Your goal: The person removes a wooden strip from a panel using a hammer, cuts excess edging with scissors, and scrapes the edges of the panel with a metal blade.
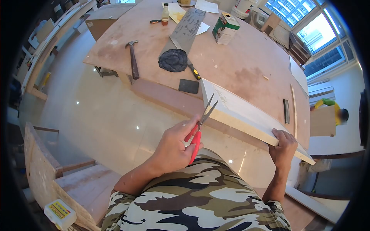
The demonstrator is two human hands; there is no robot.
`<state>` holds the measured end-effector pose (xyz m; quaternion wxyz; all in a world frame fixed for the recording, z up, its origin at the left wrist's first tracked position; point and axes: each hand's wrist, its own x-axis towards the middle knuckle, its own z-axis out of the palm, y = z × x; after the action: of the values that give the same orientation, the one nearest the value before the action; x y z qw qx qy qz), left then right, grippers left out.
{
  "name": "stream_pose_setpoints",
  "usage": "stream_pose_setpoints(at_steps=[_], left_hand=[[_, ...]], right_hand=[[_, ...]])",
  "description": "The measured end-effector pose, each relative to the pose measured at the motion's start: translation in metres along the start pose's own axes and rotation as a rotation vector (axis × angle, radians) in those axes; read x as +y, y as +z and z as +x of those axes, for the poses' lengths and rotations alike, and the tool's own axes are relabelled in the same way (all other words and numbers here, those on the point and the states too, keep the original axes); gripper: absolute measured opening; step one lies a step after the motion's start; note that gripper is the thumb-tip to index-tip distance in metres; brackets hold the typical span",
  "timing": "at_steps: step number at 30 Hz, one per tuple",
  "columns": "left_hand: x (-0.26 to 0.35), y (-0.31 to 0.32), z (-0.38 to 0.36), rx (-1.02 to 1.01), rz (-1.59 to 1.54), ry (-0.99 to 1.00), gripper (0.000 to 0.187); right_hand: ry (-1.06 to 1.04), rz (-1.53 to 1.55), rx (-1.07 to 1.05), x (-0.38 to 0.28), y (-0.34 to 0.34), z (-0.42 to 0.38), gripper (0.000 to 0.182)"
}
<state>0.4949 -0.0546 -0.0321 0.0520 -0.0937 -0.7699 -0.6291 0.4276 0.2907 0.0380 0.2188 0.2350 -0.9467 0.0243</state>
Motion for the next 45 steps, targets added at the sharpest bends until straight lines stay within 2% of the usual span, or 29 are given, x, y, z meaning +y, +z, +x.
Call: stream_pose_setpoints(at_steps=[3, 6, 15, 18, 30, 45], left_hand=[[0.001, 0.0, -0.002, -0.019, 0.022, -0.042, 0.077], [-0.004, 0.001, -0.005, 0.009, 0.035, 0.028, 0.075], [-0.009, 0.001, -0.011, 0.046, 0.055, 0.049, 0.069], [-0.009, 0.0, -0.013, 0.046, 0.045, 0.053, 0.068], [0.003, -0.002, -0.016, 0.004, -0.107, -0.127, 0.066], [-0.003, -0.003, -0.02, 0.017, 0.033, -0.019, 0.064]], right_hand=[[-0.003, -0.002, 0.001, -0.001, 0.0, -0.001, 0.034], [0.005, -0.007, -0.006, -0.001, 0.001, -0.004, 0.034], [0.04, 0.006, -0.03, -0.002, 0.001, -0.008, 0.032], [-0.01, -0.003, 0.005, -0.002, 0.002, -0.009, 0.032], [0.022, 0.01, -0.042, -0.001, 0.003, -0.018, 0.034], [0.018, 0.002, -0.036, -0.002, 0.004, -0.021, 0.033]])
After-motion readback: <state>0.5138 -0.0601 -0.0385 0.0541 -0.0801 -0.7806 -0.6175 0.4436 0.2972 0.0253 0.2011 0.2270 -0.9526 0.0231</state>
